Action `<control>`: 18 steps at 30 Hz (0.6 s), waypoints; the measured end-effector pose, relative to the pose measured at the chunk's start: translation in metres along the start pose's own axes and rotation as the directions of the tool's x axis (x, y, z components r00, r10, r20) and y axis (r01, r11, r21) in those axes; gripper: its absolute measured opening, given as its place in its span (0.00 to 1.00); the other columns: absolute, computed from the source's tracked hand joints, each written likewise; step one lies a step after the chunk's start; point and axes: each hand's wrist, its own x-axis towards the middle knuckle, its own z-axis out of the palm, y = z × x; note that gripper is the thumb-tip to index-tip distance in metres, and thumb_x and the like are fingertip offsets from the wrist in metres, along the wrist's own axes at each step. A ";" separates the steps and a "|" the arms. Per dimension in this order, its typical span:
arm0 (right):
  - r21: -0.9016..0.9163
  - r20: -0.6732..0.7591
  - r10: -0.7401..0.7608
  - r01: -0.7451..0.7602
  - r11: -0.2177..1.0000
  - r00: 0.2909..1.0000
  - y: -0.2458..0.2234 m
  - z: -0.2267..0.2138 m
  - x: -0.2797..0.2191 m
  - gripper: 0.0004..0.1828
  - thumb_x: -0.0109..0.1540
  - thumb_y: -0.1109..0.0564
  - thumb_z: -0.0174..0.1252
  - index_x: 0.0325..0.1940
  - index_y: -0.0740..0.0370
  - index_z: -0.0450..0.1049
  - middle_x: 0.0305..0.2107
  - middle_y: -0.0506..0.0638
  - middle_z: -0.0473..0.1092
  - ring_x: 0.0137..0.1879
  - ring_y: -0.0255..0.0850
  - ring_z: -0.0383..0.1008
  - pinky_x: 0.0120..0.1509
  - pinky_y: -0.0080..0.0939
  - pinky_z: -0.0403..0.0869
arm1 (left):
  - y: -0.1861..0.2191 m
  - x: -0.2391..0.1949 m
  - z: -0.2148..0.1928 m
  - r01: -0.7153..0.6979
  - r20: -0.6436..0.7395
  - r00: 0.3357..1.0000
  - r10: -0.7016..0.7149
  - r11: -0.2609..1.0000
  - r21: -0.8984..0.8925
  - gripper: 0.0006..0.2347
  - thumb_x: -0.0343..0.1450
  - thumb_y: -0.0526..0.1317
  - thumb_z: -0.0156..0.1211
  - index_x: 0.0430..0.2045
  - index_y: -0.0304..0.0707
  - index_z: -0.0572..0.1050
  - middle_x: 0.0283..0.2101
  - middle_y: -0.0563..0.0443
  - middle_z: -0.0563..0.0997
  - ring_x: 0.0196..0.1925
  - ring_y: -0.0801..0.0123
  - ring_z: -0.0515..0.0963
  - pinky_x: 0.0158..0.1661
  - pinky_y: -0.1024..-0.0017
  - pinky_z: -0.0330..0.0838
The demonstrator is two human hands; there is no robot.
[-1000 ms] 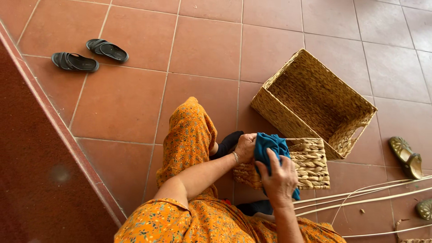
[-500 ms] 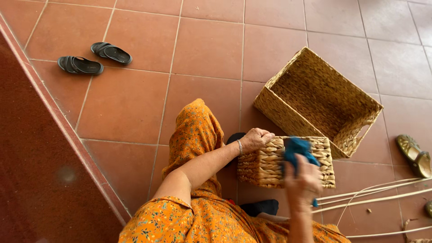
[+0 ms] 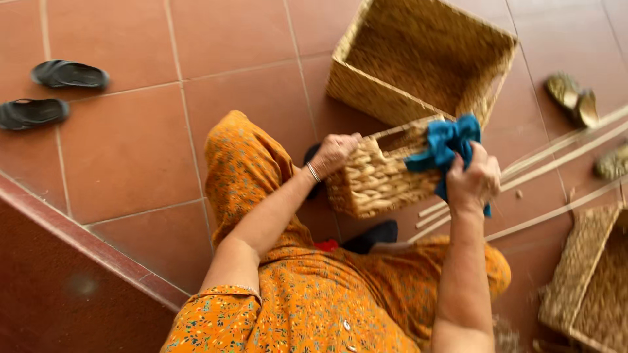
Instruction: The person sits on a tiled floor and wipes the exterior and interior surfaces of woven baskets using a blue cloth. They rotate the baskets to clean all sides and then move to a second basket, repeating the same wiping process.
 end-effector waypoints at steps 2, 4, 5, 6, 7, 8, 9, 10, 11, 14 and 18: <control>-0.059 0.005 -0.043 0.043 0.997 0.999 -0.014 -0.004 -0.011 0.19 0.66 0.48 0.66 0.57 0.57 0.75 0.38 0.57 0.71 0.45 0.55 0.73 0.46 0.56 0.72 | 0.000 0.000 0.001 0.178 -0.028 0.983 -0.180 0.982 -0.064 0.16 0.78 0.43 0.55 0.20 0.34 0.78 0.22 0.64 0.75 0.25 0.83 0.69 0.28 0.78 0.68; 0.122 0.018 -0.147 0.144 0.982 0.989 -0.053 -0.009 -0.033 0.19 0.67 0.45 0.66 0.54 0.58 0.73 0.34 0.54 0.70 0.37 0.49 0.71 0.37 0.51 0.71 | 0.004 0.002 -0.004 0.247 -0.063 0.966 -0.249 0.968 -0.051 0.19 0.80 0.43 0.56 0.18 0.34 0.76 0.22 0.64 0.72 0.25 0.83 0.66 0.26 0.78 0.65; 0.008 0.109 -0.207 0.208 0.978 0.972 -0.078 -0.014 -0.053 0.18 0.67 0.43 0.65 0.49 0.58 0.72 0.29 0.53 0.67 0.33 0.48 0.69 0.31 0.50 0.67 | 0.005 0.002 -0.003 0.235 -0.076 0.969 -0.235 0.972 -0.015 0.20 0.81 0.44 0.56 0.17 0.33 0.74 0.21 0.63 0.70 0.25 0.82 0.64 0.25 0.77 0.62; 0.087 0.115 -0.265 0.256 0.963 0.957 -0.100 -0.019 -0.067 0.16 0.67 0.43 0.64 0.47 0.56 0.73 0.27 0.51 0.66 0.32 0.46 0.68 0.32 0.50 0.67 | 0.007 0.000 -0.003 0.222 -0.088 0.972 -0.220 0.975 0.020 0.21 0.82 0.44 0.56 0.17 0.32 0.72 0.21 0.63 0.67 0.25 0.81 0.62 0.25 0.76 0.60; 0.177 0.067 -0.308 0.293 0.940 0.949 -0.122 -0.027 -0.080 0.16 0.64 0.45 0.64 0.49 0.56 0.73 0.27 0.50 0.66 0.33 0.46 0.68 0.34 0.50 0.68 | 0.010 0.002 -0.005 0.240 -0.072 0.967 -0.243 0.970 -0.049 0.20 0.81 0.44 0.56 0.18 0.33 0.73 0.22 0.63 0.69 0.25 0.82 0.64 0.25 0.77 0.61; 0.262 0.013 -0.347 0.331 0.906 0.938 -0.139 -0.036 -0.090 0.18 0.61 0.47 0.63 0.51 0.55 0.73 0.27 0.50 0.65 0.34 0.46 0.68 0.36 0.50 0.69 | 0.014 0.003 -0.006 0.259 -0.055 0.962 -0.266 0.959 -0.118 0.18 0.80 0.43 0.56 0.19 0.33 0.75 0.22 0.64 0.72 0.25 0.83 0.65 0.25 0.78 0.62; 0.288 0.037 -0.370 0.344 0.894 0.928 -0.148 -0.044 -0.093 0.19 0.62 0.47 0.64 0.52 0.56 0.74 0.27 0.50 0.65 0.34 0.45 0.68 0.35 0.49 0.68 | 0.018 0.002 -0.006 0.278 -0.038 0.956 -0.290 0.942 -0.186 0.17 0.79 0.43 0.56 0.20 0.33 0.76 0.23 0.64 0.74 0.25 0.83 0.67 0.25 0.78 0.63; 0.314 0.060 -0.392 0.356 0.880 0.918 -0.152 -0.050 -0.092 0.20 0.62 0.46 0.65 0.53 0.57 0.74 0.27 0.49 0.65 0.33 0.44 0.68 0.34 0.47 0.67 | 0.022 0.001 -0.005 0.276 -0.020 0.959 -0.282 0.949 -0.151 0.17 0.79 0.43 0.55 0.20 0.33 0.77 0.23 0.64 0.75 0.25 0.84 0.68 0.26 0.79 0.65; 0.347 0.074 -0.418 0.369 0.862 0.906 -0.152 -0.054 -0.086 0.21 0.63 0.46 0.65 0.54 0.59 0.74 0.27 0.49 0.65 0.33 0.42 0.68 0.32 0.46 0.66 | 0.026 0.001 -0.008 0.268 -0.006 0.963 -0.271 0.957 -0.111 0.16 0.79 0.43 0.54 0.21 0.33 0.78 0.23 0.64 0.75 0.25 0.84 0.68 0.27 0.79 0.66; 0.156 0.003 -0.298 0.294 0.943 0.955 -0.114 -0.057 -0.060 0.15 0.60 0.48 0.68 0.47 0.51 0.75 0.27 0.49 0.65 0.34 0.46 0.67 0.35 0.50 0.65 | 0.038 -0.002 -0.013 0.262 0.047 0.964 -0.260 0.964 -0.040 0.17 0.79 0.44 0.53 0.22 0.33 0.78 0.23 0.64 0.75 0.26 0.85 0.68 0.28 0.79 0.67; -0.030 -0.033 -0.136 0.135 0.990 0.990 -0.028 -0.038 -0.023 0.17 0.60 0.48 0.72 0.49 0.50 0.76 0.33 0.51 0.68 0.39 0.49 0.70 0.39 0.50 0.67 | 0.045 -0.002 -0.010 0.262 0.052 0.964 -0.262 0.965 0.010 0.18 0.81 0.44 0.54 0.21 0.31 0.76 0.23 0.62 0.73 0.26 0.83 0.66 0.28 0.78 0.66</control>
